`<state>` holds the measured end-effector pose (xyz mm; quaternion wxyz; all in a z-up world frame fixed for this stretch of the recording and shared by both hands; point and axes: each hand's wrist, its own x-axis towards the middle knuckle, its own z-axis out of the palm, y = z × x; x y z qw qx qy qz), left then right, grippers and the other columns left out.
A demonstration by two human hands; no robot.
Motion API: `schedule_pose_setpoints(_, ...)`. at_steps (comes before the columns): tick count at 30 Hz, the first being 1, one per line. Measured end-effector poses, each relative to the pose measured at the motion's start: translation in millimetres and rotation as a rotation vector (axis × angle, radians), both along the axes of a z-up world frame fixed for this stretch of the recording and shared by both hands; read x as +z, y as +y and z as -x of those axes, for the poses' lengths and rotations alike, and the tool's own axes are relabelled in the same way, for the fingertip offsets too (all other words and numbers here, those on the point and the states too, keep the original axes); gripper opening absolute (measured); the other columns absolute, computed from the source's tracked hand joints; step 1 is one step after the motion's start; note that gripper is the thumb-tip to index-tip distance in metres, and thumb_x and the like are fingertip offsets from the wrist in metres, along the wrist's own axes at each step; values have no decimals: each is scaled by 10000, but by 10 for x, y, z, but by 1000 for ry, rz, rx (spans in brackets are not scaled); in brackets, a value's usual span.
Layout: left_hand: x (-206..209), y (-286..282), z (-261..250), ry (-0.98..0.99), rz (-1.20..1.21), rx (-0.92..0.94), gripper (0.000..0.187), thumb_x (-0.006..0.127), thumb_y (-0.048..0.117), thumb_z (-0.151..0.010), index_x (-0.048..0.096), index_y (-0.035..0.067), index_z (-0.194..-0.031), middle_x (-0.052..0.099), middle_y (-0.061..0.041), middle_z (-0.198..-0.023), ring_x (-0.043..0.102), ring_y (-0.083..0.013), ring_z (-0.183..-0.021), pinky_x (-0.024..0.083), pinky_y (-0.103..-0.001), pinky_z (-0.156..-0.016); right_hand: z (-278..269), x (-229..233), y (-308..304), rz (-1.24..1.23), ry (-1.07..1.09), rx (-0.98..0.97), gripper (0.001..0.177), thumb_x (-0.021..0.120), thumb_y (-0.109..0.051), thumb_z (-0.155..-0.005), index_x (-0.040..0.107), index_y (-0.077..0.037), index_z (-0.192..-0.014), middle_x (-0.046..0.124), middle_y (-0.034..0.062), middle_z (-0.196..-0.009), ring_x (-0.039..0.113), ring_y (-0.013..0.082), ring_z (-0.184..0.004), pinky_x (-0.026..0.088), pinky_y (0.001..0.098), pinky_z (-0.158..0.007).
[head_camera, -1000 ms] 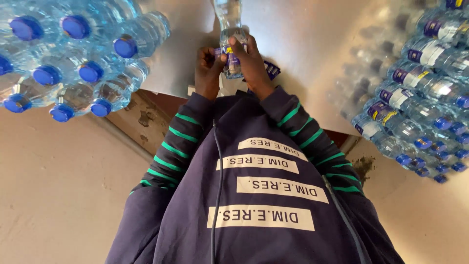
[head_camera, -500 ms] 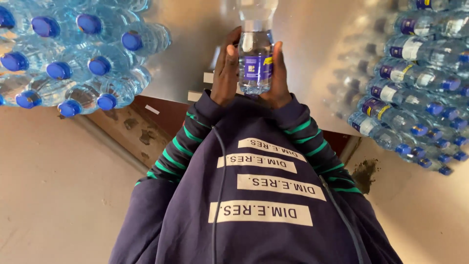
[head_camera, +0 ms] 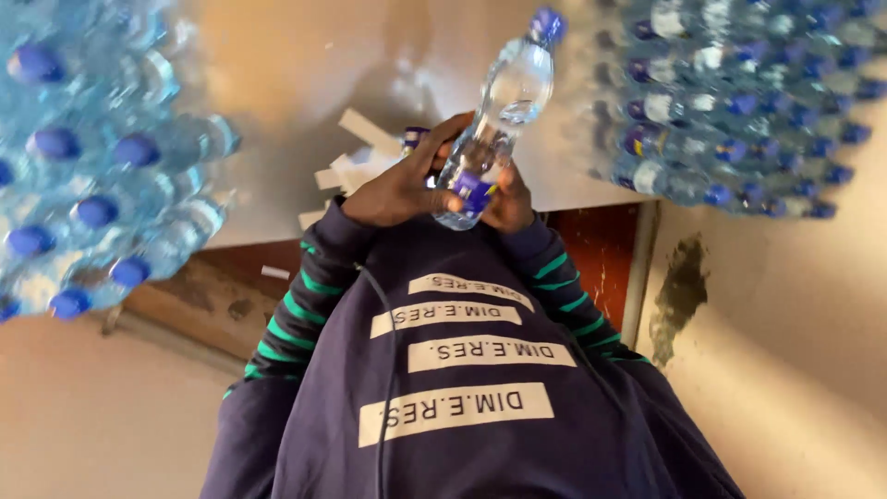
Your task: Manually applying adhesive labels to plastic water bottles at a production workspace.
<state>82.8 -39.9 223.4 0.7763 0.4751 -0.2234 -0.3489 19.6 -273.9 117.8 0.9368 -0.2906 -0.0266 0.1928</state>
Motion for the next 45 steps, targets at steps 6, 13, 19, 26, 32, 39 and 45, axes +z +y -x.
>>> schedule_pose_setpoints(6, -205, -172, -87, -71, -84, -244, 925, 806, 272, -1066, 253, 79, -1783, 375, -369, -1655, 354, -644, -1554, 332, -768, -1231, 372, -75, -376, 246, 14, -381, 727, 863, -293, -973, 536, 41, -1529, 643, 335, -1489, 650, 448, -1375, 603, 559, -1099)
schedule_pose_setpoints(13, -923, 94, 19, -98, -406, -28, 885, 862, 205, -1041, 368, 188, -1775, 431, -246, -1712, 470, -533, -1542, 484, -604, -1201, 1072, -724, -1370, 1146, 107, -859, 1038, 1070, -194, -918, 414, -1, -1699, 468, 245, -1716, 529, 332, -1529, 403, 560, -1329)
schedule_pose_setpoints(19, -870, 280, 73, 37, -557, 95, 688, 781, 228, -1092, 480, 105, -1698, 506, -348, -1608, 540, -587, -1457, 480, -632, -1181, 1277, -681, -2026, 1333, 470, -1341, 787, 1096, -70, -883, 625, -128, -1512, 709, 126, -1399, 689, 257, -1300, 596, 434, -1148)
schedule_pose_setpoints(26, -964, 207, 54, 3, -615, 101, 632, 786, 322, -1105, 539, 111, -1647, 583, -285, -1536, 625, -496, -1401, 530, -553, -1130, 932, -658, -1946, 1353, 451, -1175, 890, 1146, -122, -909, 559, -89, -1578, 613, 181, -1514, 559, 343, -1471, 568, 501, -1213)
schedule_pose_setpoints(32, -861, 241, 116, -52, -728, 122, 600, 679, 352, -1074, 545, 88, -1595, 614, -153, -1580, 640, -341, -1374, 569, -459, -1047, -51, -643, -2232, 1532, 436, -1081, 658, 991, -287, -927, 670, -120, -1477, 760, 126, -1397, 704, 299, -1241, 592, 473, -1041)
schedule_pose_setpoints(39, -1035, 677, 335, 54, -802, 290, 596, 660, 368, -1081, 535, 77, -1585, 602, -160, -1608, 656, -368, -1370, 555, -467, -1053, -729, -858, -2347, 1513, 473, -1287, 517, 983, -436, -797, 554, -149, -843, 533, 39, -783, 472, 209, -704, 457, 446, -661)
schedule_pose_setpoints(45, -1285, 812, 471, 72, -856, 442, 530, 697, 309, -1056, 596, 79, -1523, 682, -111, -1518, 725, -315, -1259, 585, -434, -1019, -760, -959, -2438, 1383, 599, -1344, 1038, 1017, -435, -756, 563, -4, -1584, 844, 105, -1063, 767, 245, -942, 609, 480, -778)
